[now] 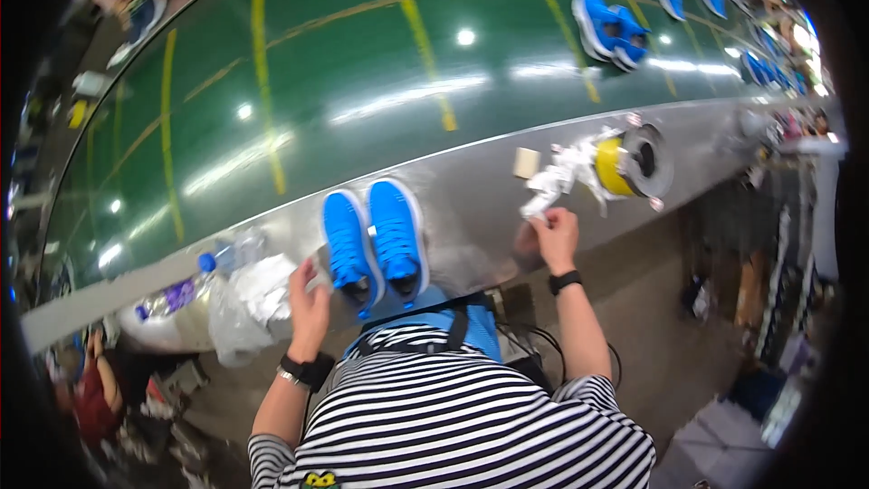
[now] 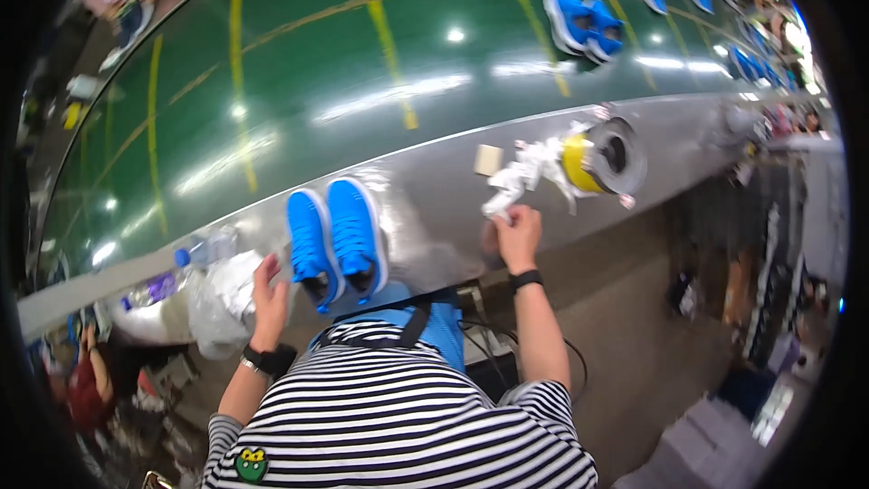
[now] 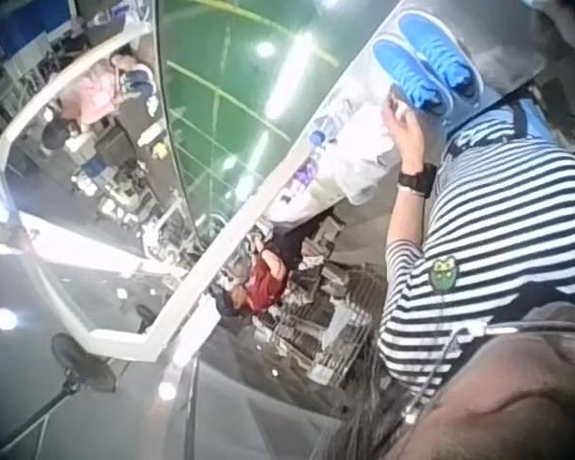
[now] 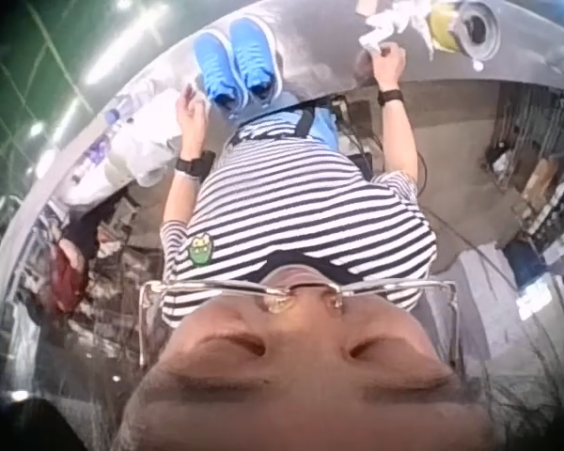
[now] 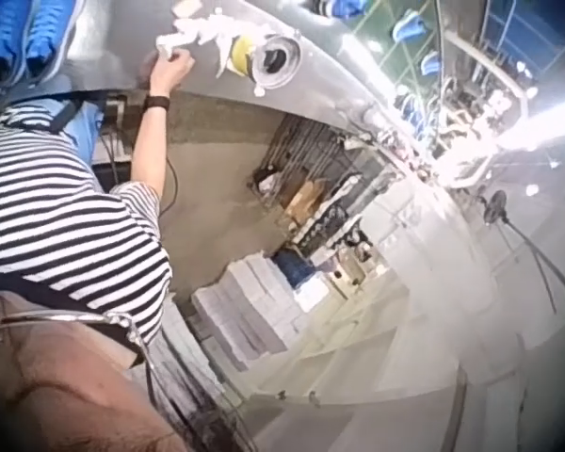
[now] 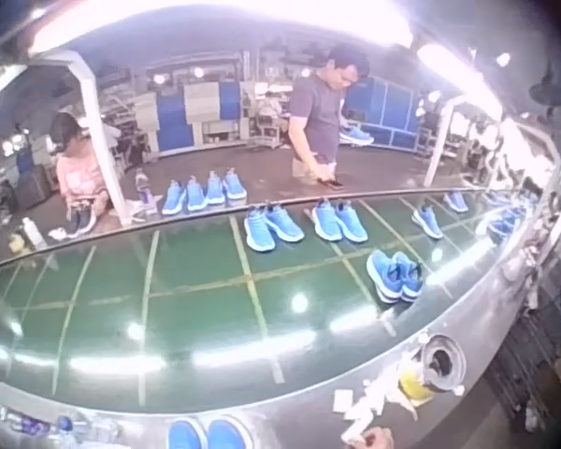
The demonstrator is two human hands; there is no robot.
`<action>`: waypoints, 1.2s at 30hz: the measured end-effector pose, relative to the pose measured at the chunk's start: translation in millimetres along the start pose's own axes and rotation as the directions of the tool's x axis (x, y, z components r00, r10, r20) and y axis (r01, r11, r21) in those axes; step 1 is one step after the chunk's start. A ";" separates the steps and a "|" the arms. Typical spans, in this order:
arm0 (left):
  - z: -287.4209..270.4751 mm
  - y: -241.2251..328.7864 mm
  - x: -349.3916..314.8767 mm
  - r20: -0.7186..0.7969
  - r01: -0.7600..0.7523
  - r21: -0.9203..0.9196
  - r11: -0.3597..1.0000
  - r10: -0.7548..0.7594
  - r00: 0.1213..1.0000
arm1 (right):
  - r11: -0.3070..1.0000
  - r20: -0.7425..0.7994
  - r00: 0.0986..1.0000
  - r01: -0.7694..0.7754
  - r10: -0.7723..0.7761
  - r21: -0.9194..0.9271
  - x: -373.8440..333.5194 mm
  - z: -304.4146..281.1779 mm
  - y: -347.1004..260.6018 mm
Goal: Inspecting and cleaning shoes on a manufacturing conveyor line.
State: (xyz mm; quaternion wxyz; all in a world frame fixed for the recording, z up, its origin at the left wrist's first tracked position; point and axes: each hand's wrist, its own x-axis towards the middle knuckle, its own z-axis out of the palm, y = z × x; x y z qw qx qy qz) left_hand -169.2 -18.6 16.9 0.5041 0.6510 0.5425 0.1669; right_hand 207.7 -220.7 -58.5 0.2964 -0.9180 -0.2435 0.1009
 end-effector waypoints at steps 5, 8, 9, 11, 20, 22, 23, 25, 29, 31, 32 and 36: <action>15.8 42.8 11.0 -0.036 -0.187 0.134 0.973 0.194 0.980 | 0.774 0.573 0.744 -0.570 0.343 0.277 8.4 -37.4 -6.4; 25.6 54.5 15.6 0.008 -0.270 0.226 0.936 0.275 0.961 | 0.971 0.638 0.766 0.092 0.071 -0.219 6.3 -55.1 -28.8; 28.5 54.8 16.0 0.044 -0.320 0.307 0.896 0.323 0.945 | 0.964 0.652 0.758 0.165 0.010 -0.207 4.7 -56.3 -51.0; 38.0 49.4 20.4 0.058 -0.326 0.383 0.864 0.330 0.942 | 0.990 0.686 0.725 -0.035 -0.069 0.136 5.2 -55.4 -92.9; 59.7 23.4 30.9 0.052 -0.356 0.388 0.850 0.365 0.929 | 0.788 0.562 0.582 0.255 -0.587 0.560 -4.3 86.5 -241.6; 59.5 23.9 32.0 0.037 -0.358 0.395 0.846 0.374 0.927 | 0.792 0.590 0.545 0.276 -0.596 0.545 -7.5 112.0 -254.6; 58.1 23.9 32.4 0.034 -0.370 0.406 0.836 0.391 0.920 | 0.791 0.601 0.529 0.281 -0.600 0.543 -7.0 119.5 -258.3; 56.1 23.6 33.1 0.029 -0.366 0.400 0.840 0.388 0.921 | 0.837 0.720 0.457 0.436 -0.522 0.331 -6.5 131.6 -262.5; 54.8 23.0 32.7 0.011 -0.331 0.389 0.860 0.355 0.935 | 0.811 0.720 0.446 0.512 -0.532 0.283 -3.4 141.4 -270.5; 55.2 22.0 34.6 -0.015 -0.348 0.371 0.861 0.381 0.925 | 0.806 0.696 0.464 0.516 -0.548 0.291 -3.3 145.1 -273.9; 55.1 21.0 34.1 -0.021 -0.338 0.364 0.868 0.370 0.929 | 0.796 0.674 0.467 0.514 -0.572 0.320 -3.4 146.8 -274.8; 54.2 20.7 32.7 -0.036 -0.322 0.356 0.877 0.357 0.933 | 0.827 0.759 0.407 0.477 -0.508 0.298 3.0 136.5 -272.1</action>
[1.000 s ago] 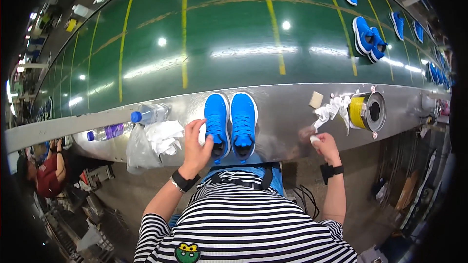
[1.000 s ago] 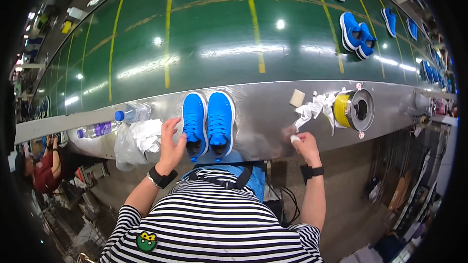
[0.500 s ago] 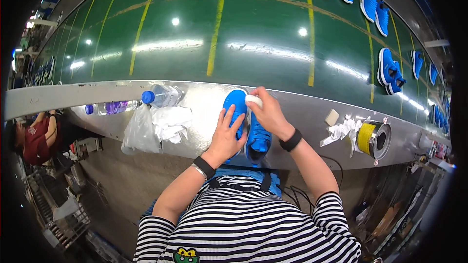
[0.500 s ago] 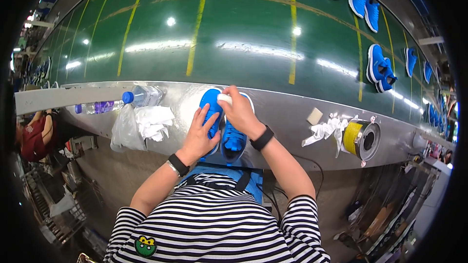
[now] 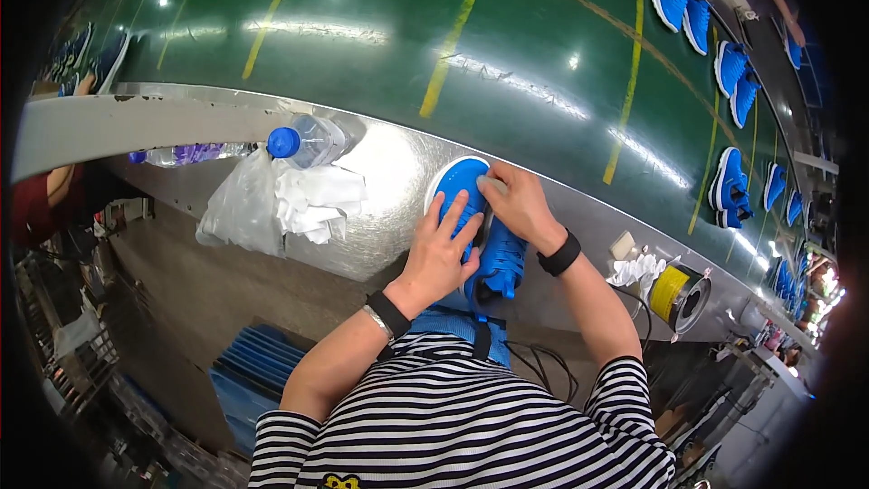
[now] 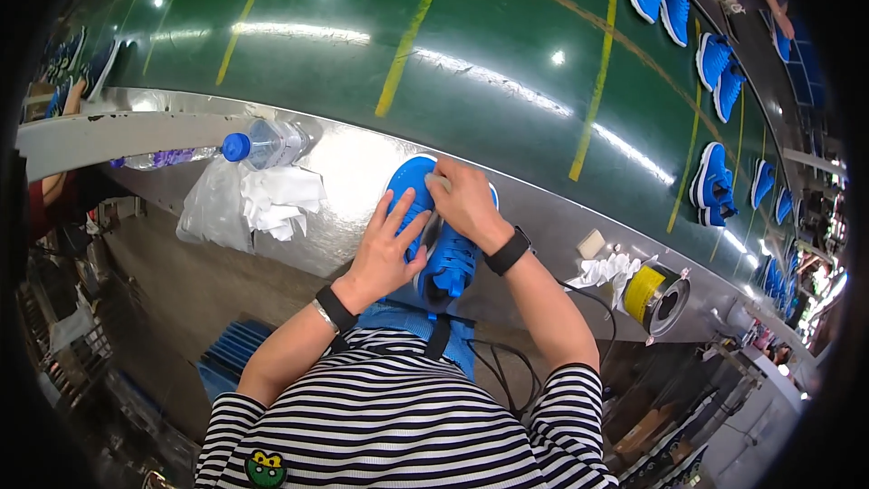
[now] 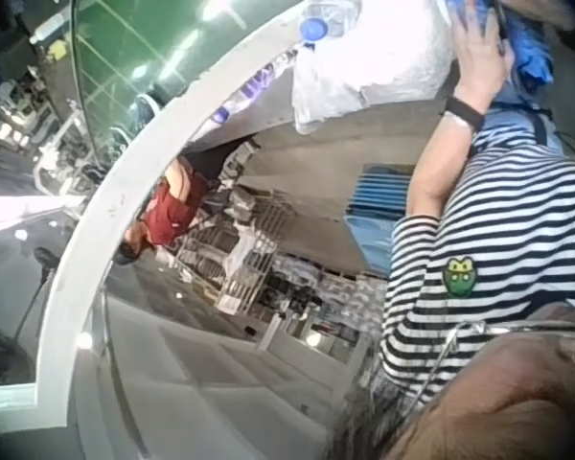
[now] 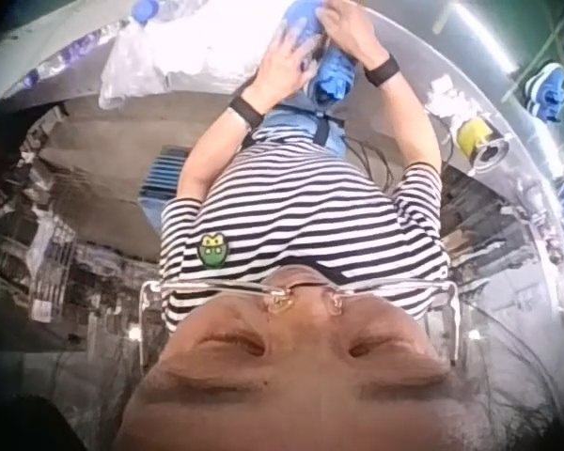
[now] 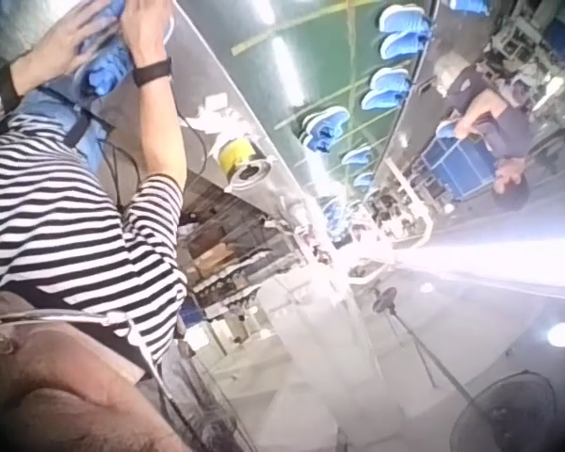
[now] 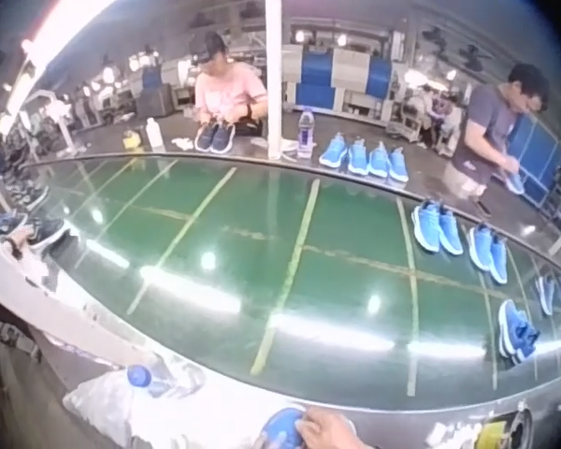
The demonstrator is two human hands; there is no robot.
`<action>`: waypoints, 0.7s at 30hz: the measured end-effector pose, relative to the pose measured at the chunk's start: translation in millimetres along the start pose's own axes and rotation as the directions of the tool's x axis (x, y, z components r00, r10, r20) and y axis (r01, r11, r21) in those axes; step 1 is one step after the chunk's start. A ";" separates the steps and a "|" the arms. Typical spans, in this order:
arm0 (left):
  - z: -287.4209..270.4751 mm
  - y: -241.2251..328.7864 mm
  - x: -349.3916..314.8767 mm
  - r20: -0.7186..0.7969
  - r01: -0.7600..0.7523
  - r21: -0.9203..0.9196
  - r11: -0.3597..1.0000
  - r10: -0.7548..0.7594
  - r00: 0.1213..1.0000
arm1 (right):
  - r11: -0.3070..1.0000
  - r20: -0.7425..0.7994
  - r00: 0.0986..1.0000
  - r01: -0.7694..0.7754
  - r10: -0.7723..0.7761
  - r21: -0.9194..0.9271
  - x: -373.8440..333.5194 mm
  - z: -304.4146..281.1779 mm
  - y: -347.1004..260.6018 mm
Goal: Inspecting and cleaning shoes on a manufacturing conveyor line.
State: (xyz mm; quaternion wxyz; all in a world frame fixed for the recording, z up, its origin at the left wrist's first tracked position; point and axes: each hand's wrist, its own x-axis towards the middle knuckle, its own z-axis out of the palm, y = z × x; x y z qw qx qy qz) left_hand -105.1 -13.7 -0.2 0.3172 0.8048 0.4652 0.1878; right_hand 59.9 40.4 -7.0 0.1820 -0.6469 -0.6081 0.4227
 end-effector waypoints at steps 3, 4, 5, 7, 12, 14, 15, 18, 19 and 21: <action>-0.9 1.5 1.8 0.015 0.002 -0.011 1.000 -0.001 1.000 | 0.999 -0.095 0.995 0.018 -0.015 0.038 7.1 5.1 0.3; 0.1 1.7 2.5 0.020 -0.003 -0.010 1.000 0.003 1.000 | 0.999 -0.091 0.996 0.017 -0.014 0.035 11.3 5.4 1.4; 0.5 0.9 1.3 0.021 0.003 -0.011 1.000 -0.002 1.000 | 0.998 -0.139 0.988 0.068 -0.064 0.019 16.0 7.4 1.0; 1.7 -0.3 -0.4 0.010 0.009 -0.006 1.000 -0.009 1.000 | 0.993 -0.182 0.977 0.116 -0.113 0.002 14.1 5.6 -0.7; 1.7 -2.1 0.2 0.004 0.009 -0.004 1.000 -0.009 1.000 | 0.997 -0.001 1.000 -0.021 0.021 0.070 9.5 0.4 -2.5; 1.9 -1.4 0.9 0.002 0.007 0.002 1.000 -0.007 1.000 | 0.998 -0.056 0.998 0.036 -0.033 0.048 18.8 3.1 -3.8; 1.6 -1.5 0.8 0.002 0.010 -0.003 1.000 -0.010 1.000 | 0.995 -0.113 0.990 0.092 -0.088 0.025 21.5 4.4 -4.5; -1.3 -1.9 1.0 0.006 0.022 -0.012 1.000 -0.022 1.000 | 0.999 0.060 0.998 0.012 -0.015 0.052 8.6 -5.2 -0.3; -2.6 -2.4 1.2 0.012 0.028 -0.019 0.999 -0.028 1.000 | 0.998 0.063 0.998 0.016 -0.020 0.053 8.8 -3.5 -2.0; -2.8 -1.7 2.2 0.012 0.021 -0.014 1.000 -0.021 1.000 | 0.995 0.032 0.999 -0.030 0.027 0.095 7.8 -1.8 -5.9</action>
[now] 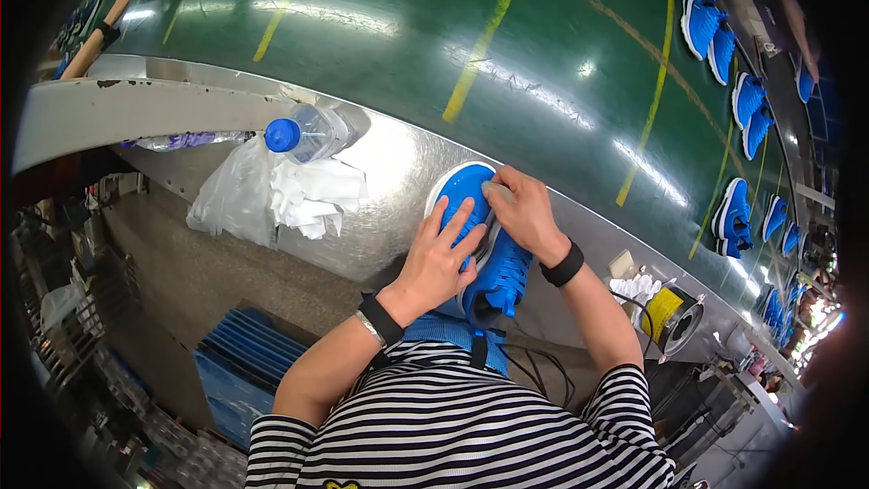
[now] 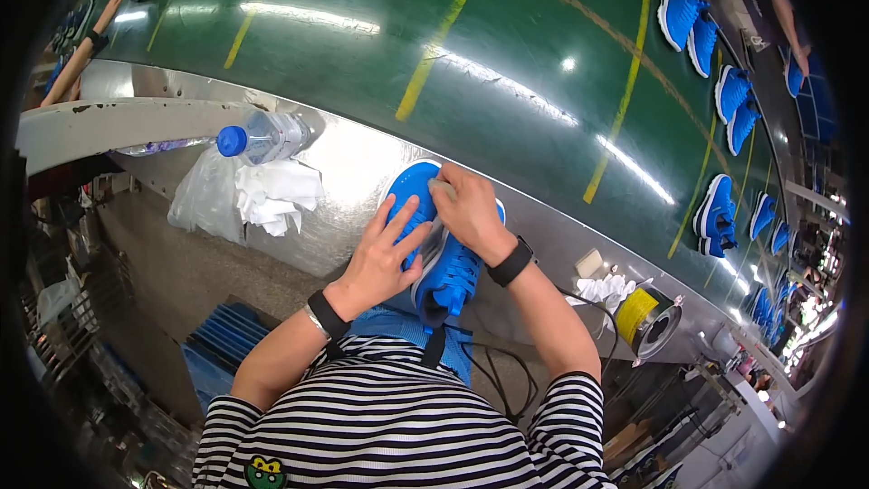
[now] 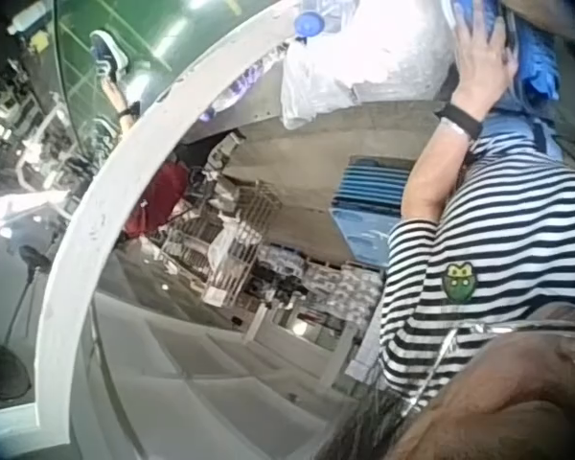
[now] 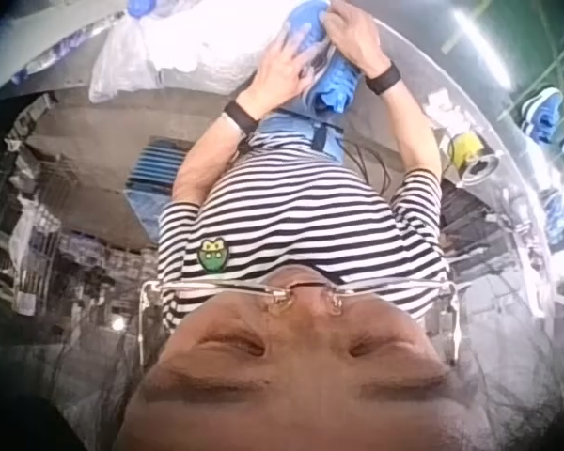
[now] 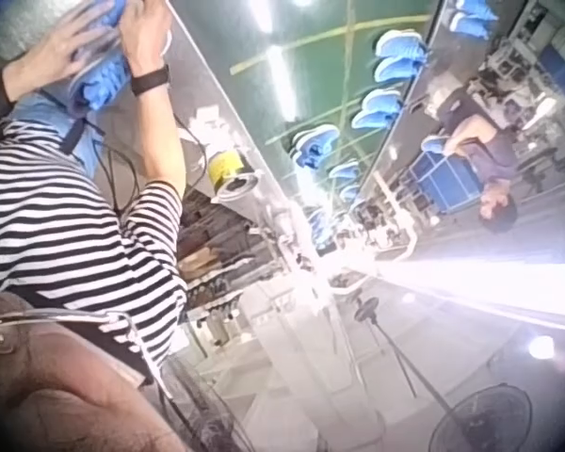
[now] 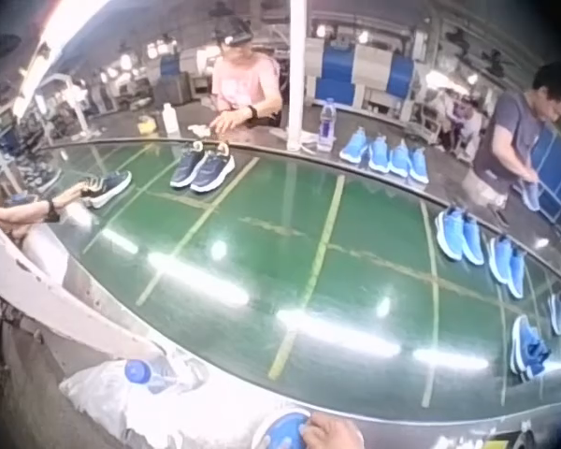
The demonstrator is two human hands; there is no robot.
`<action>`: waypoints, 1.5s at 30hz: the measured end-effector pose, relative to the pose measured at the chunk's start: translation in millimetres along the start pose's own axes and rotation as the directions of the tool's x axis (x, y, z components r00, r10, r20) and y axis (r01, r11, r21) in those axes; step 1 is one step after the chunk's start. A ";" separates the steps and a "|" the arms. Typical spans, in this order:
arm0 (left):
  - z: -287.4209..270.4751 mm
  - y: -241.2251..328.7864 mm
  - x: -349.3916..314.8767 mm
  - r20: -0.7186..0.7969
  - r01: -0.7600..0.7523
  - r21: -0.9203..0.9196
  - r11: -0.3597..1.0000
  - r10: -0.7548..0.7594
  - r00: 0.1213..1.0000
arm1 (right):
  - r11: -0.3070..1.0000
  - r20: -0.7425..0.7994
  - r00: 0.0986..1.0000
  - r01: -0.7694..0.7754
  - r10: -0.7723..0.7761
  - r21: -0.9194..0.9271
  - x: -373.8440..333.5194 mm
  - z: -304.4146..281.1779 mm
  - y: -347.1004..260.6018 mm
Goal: Inspecting and cleaning shoes on a manufacturing conveyor line.
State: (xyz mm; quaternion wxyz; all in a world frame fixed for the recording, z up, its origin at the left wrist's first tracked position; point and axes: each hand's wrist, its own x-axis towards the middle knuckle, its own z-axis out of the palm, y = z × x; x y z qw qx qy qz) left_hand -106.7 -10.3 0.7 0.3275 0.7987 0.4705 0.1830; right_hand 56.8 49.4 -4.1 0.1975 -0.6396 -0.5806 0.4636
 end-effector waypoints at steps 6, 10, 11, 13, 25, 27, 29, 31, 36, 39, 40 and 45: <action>1.1 -2.5 -1.5 0.007 -0.002 -0.002 1.000 0.002 1.000 | 0.988 0.002 0.989 0.147 -0.147 -0.046 5.5 1.0 5.7; 1.4 -4.0 0.0 0.009 -0.021 -0.001 1.000 0.021 1.000 | 0.997 0.061 0.996 0.074 -0.071 -0.036 10.4 4.2 5.0; 2.0 -2.1 0.5 0.013 -0.025 -0.001 1.000 0.025 1.000 | 0.976 -0.026 0.978 0.203 -0.206 -0.076 20.5 9.2 5.5; 2.4 -0.9 1.4 0.010 -0.022 -0.006 1.000 0.022 1.000 | 0.933 -0.111 0.938 0.304 -0.329 -0.191 31.0 13.7 6.7; 2.4 -5.5 -0.5 0.005 -0.030 0.002 1.000 0.030 1.000 | 0.975 0.018 0.989 0.145 -0.144 -0.166 6.7 -3.3 19.4; 0.9 -3.8 1.1 0.013 -0.026 0.013 1.000 0.026 1.000 | 0.972 -0.035 0.984 0.169 -0.177 -0.165 12.0 4.0 17.5; 0.9 -3.8 0.8 0.016 -0.021 0.026 0.999 0.021 1.000 | 0.966 -0.086 0.973 0.197 -0.213 -0.166 16.2 6.4 16.3; 1.4 -5.3 -0.2 0.011 -0.022 0.024 0.999 0.022 1.000 | 0.977 -0.015 0.982 0.183 -0.186 -0.110 19.5 5.1 11.8; 0.5 -5.0 1.1 0.020 -0.004 0.015 1.000 0.004 1.000 | 0.986 0.202 0.972 0.142 -0.122 -0.089 21.4 -4.8 16.9; -0.5 -5.3 1.0 0.016 0.002 -0.003 1.000 -0.002 1.000 | 0.953 0.058 0.966 0.259 -0.253 -0.156 30.0 1.7 11.8; -0.6 -5.7 0.1 0.014 0.002 -0.012 1.000 -0.002 1.000 | 0.957 0.094 0.967 0.247 -0.235 -0.151 28.5 -1.5 8.6; 0.7 -8.7 -1.7 -0.004 0.020 -0.013 1.000 -0.020 1.000 | 0.986 0.335 0.938 0.126 -0.084 -0.107 29.2 -17.2 1.4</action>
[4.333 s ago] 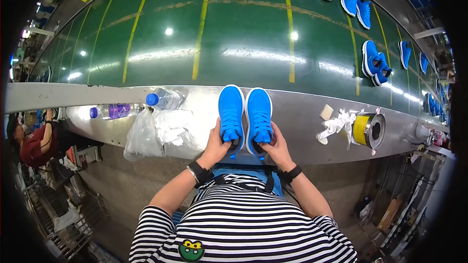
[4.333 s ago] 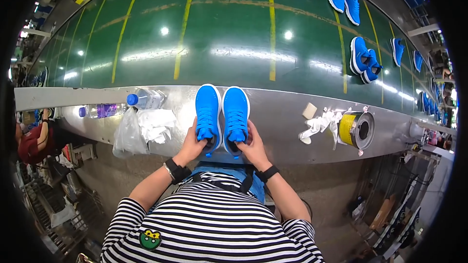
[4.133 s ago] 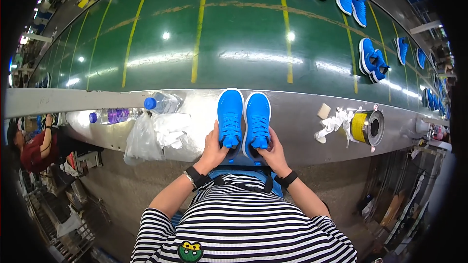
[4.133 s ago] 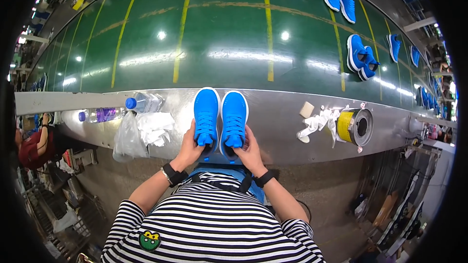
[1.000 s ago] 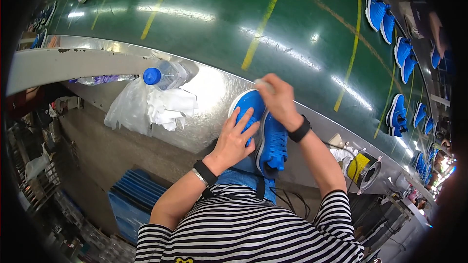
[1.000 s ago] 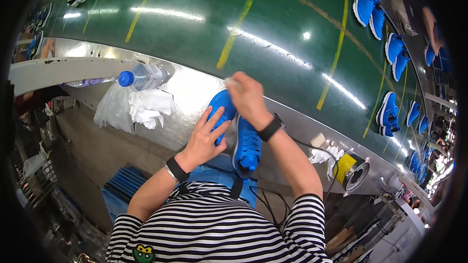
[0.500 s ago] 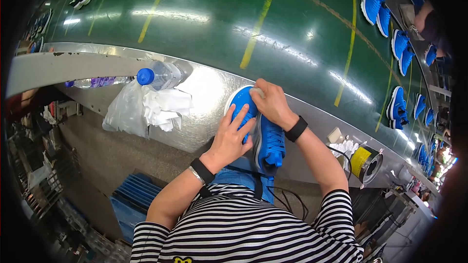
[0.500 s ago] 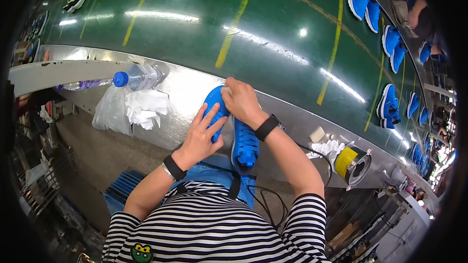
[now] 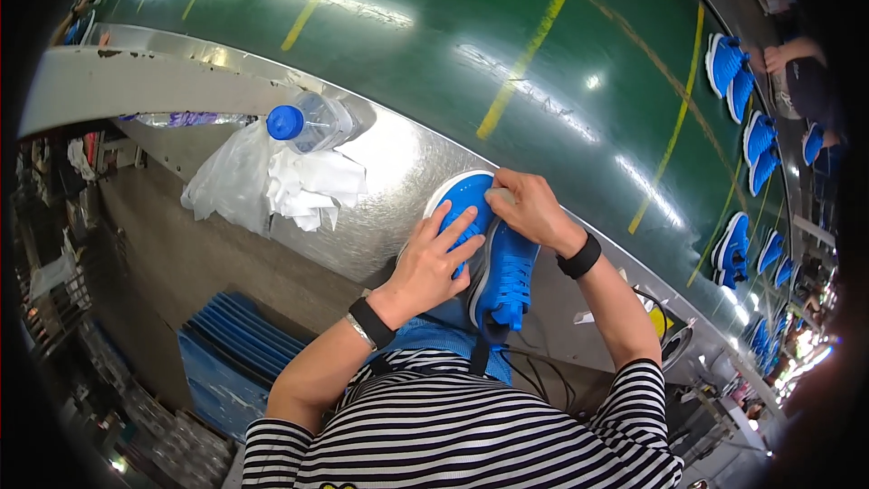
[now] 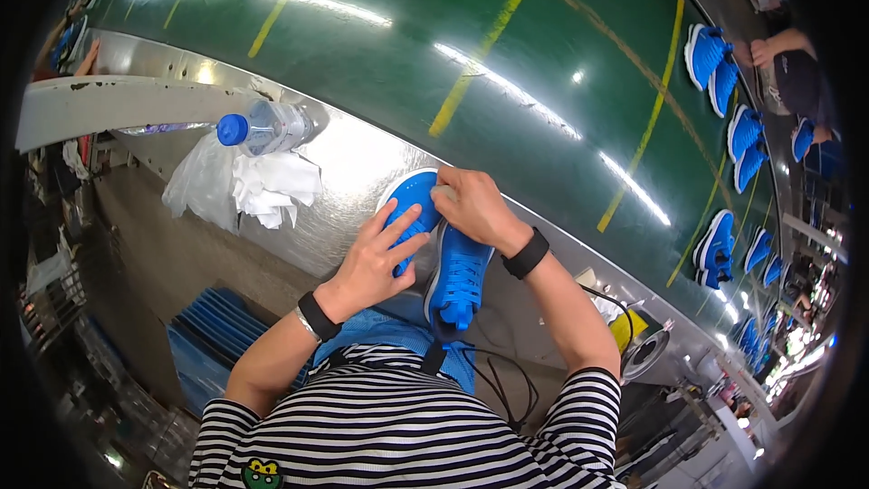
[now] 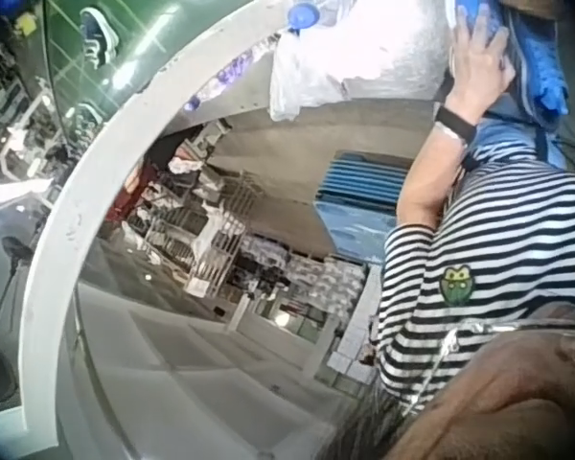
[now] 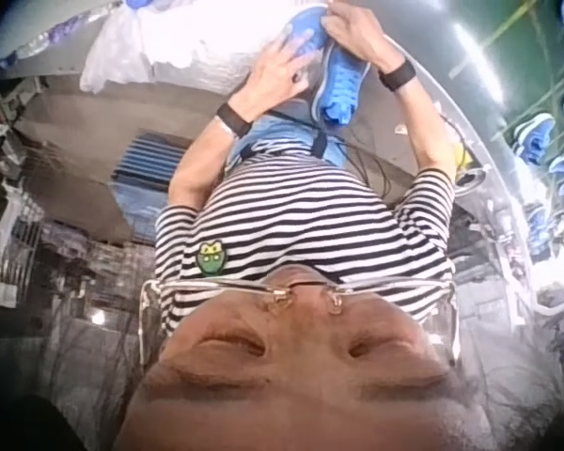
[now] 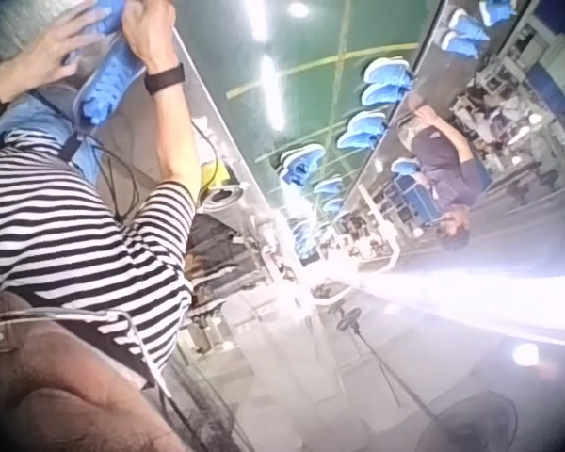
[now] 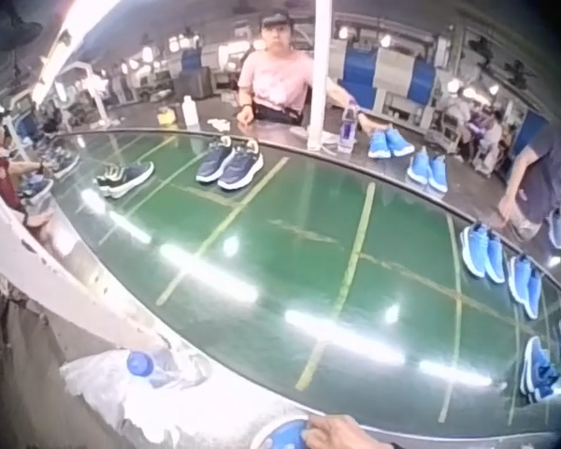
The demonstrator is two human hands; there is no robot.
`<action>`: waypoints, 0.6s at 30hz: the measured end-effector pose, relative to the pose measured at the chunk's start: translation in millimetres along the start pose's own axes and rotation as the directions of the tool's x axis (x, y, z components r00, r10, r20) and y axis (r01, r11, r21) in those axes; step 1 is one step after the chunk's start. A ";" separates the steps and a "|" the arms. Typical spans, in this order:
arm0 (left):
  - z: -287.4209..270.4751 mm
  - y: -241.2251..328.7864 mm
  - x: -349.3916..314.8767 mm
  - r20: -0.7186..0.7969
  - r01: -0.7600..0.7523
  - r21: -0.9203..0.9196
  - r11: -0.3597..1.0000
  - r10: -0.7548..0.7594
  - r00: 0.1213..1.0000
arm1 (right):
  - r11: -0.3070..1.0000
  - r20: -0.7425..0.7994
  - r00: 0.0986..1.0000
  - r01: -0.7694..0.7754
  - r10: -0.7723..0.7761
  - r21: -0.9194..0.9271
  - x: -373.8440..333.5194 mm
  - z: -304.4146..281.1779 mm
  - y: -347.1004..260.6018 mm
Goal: Inspecting and cleaning shoes on a manufacturing conveyor line.
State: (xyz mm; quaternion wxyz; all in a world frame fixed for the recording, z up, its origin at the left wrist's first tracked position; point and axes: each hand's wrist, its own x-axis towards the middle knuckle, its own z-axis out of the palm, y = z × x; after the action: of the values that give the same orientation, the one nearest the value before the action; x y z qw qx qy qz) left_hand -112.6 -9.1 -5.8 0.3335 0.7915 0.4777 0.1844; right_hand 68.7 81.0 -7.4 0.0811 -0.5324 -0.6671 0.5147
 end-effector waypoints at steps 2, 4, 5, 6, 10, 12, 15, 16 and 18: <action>0.7 0.6 1.1 -0.007 0.014 -0.013 1.000 -0.014 1.000 | 0.997 -0.044 0.996 0.073 -0.074 -0.026 7.6 3.5 5.7; 0.6 2.4 2.9 -0.022 0.023 -0.014 1.000 -0.024 0.999 | 0.989 -0.087 0.986 0.141 -0.145 -0.048 10.1 6.0 8.9; -0.8 2.6 2.6 -0.026 0.033 -0.017 0.999 -0.034 0.999 | 0.991 -0.111 0.985 0.131 -0.134 -0.036 11.5 7.4 5.7; -2.3 3.1 2.4 -0.024 0.039 -0.015 0.999 -0.039 0.999 | 0.992 -0.136 0.983 0.121 -0.123 -0.023 11.8 7.8 3.9; -0.7 1.3 1.1 -0.041 0.046 -0.020 0.999 -0.047 0.998 | 0.999 0.067 0.998 0.009 -0.011 0.031 4.5 0.6 10.1; -0.6 1.6 2.6 -0.048 0.044 -0.030 0.999 -0.045 0.998 | 0.996 0.017 0.996 0.083 -0.084 0.027 5.3 0.3 10.1; -1.7 2.9 4.0 -0.051 0.047 -0.037 0.998 -0.049 0.998 | 0.990 -0.168 0.984 0.082 -0.063 0.110 7.3 12.7 10.5; -1.5 3.8 4.1 -0.047 0.053 -0.036 0.998 -0.055 0.997 | 0.991 -0.165 0.984 0.082 -0.063 0.108 4.8 11.2 10.3; -0.6 2.9 2.8 -0.052 0.057 -0.038 0.998 -0.059 0.997 | 0.994 -0.085 0.996 -0.012 0.021 0.104 3.0 8.6 9.5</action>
State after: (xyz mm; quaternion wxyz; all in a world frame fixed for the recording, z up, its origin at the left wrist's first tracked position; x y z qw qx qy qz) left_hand -109.8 -7.3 -3.4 0.3405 0.7660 0.5055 0.2042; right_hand 67.7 77.3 -20.0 0.1328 -0.5547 -0.6309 0.5260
